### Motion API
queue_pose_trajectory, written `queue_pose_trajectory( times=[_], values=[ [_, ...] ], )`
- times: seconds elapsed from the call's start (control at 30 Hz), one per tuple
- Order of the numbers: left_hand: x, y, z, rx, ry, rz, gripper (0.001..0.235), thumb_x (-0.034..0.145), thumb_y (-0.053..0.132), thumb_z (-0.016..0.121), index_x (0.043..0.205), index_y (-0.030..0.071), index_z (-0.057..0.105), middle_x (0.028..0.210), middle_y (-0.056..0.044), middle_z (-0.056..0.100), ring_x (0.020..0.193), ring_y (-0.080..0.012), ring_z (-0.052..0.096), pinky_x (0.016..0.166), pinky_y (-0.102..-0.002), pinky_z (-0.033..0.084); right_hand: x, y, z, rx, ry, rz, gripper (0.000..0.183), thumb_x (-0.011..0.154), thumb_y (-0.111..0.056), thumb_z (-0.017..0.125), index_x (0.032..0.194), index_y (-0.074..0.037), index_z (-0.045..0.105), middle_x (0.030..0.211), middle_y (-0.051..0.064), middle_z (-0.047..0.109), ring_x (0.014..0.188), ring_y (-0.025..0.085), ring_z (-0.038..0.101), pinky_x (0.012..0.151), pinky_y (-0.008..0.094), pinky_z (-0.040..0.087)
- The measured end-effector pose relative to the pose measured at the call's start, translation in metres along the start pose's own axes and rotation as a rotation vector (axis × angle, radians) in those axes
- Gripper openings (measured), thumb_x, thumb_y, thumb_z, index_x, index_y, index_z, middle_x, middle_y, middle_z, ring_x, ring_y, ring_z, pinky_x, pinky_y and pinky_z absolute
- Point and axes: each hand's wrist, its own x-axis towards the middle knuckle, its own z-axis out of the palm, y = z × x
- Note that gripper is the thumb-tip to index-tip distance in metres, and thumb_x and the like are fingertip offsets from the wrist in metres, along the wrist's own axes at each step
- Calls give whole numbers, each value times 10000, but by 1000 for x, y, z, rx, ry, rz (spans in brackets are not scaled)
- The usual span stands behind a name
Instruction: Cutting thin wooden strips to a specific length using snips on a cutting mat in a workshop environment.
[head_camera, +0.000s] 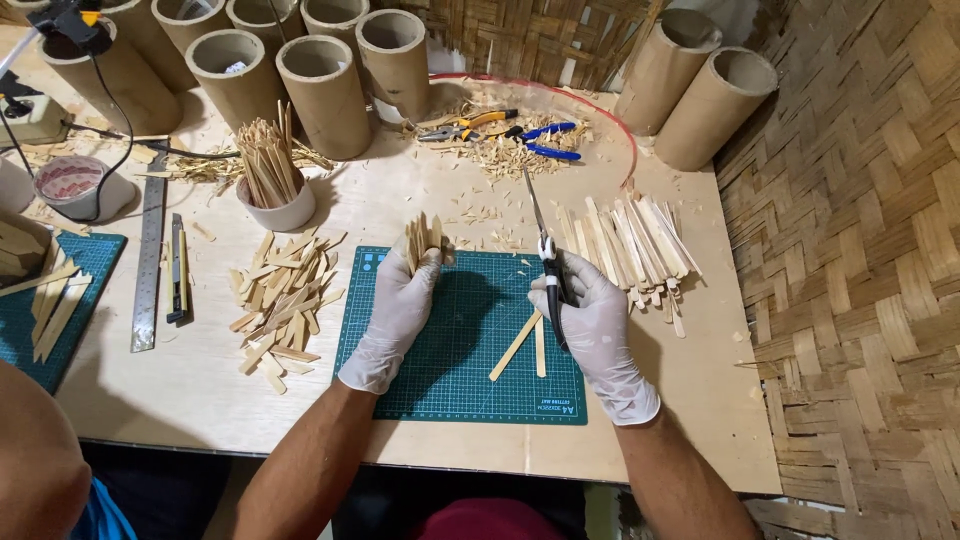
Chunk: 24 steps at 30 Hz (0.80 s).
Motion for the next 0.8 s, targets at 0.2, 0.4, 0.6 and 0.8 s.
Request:
queue_pose_trajectory(
  times=[0.2, 0.4, 0.6, 0.8],
  values=[
    [-10, 5, 8, -54, 136, -13, 363, 864, 52, 830, 1179, 55, 649, 775, -15, 688, 688, -68, 591, 654, -196, 484, 0, -1, 1, -3, 16, -20, 639, 738, -19, 875, 1333, -53, 646, 921, 132, 756, 877, 169, 719, 850, 302, 591],
    [-14, 28, 16, 62, 160, -107, 339, 792, 90, 908, 1077, 46, 730, 695, -28, 676, 641, -56, 580, 609, -198, 475, 1, 1, -1, -8, 20, -23, 631, 745, -25, 873, 1332, -41, 643, 935, 147, 757, 876, 174, 720, 851, 311, 595],
    [-12, -21, 10, 103, 100, -134, 286, 723, 50, 945, 722, 63, 659, 519, 18, 534, 526, -30, 452, 493, -167, 372, 2, 0, -4, -5, 24, -42, 640, 750, -33, 870, 1344, -44, 633, 935, 143, 754, 872, 161, 713, 834, 296, 594],
    [-15, -8, 9, 31, 213, -111, 421, 743, 279, 948, 724, 98, 568, 504, -13, 555, 465, -71, 525, 487, -200, 422, -2, -5, -4, 8, 30, -49, 629, 749, -36, 869, 1334, -52, 639, 923, 138, 751, 856, 154, 711, 811, 284, 598]
  ],
)
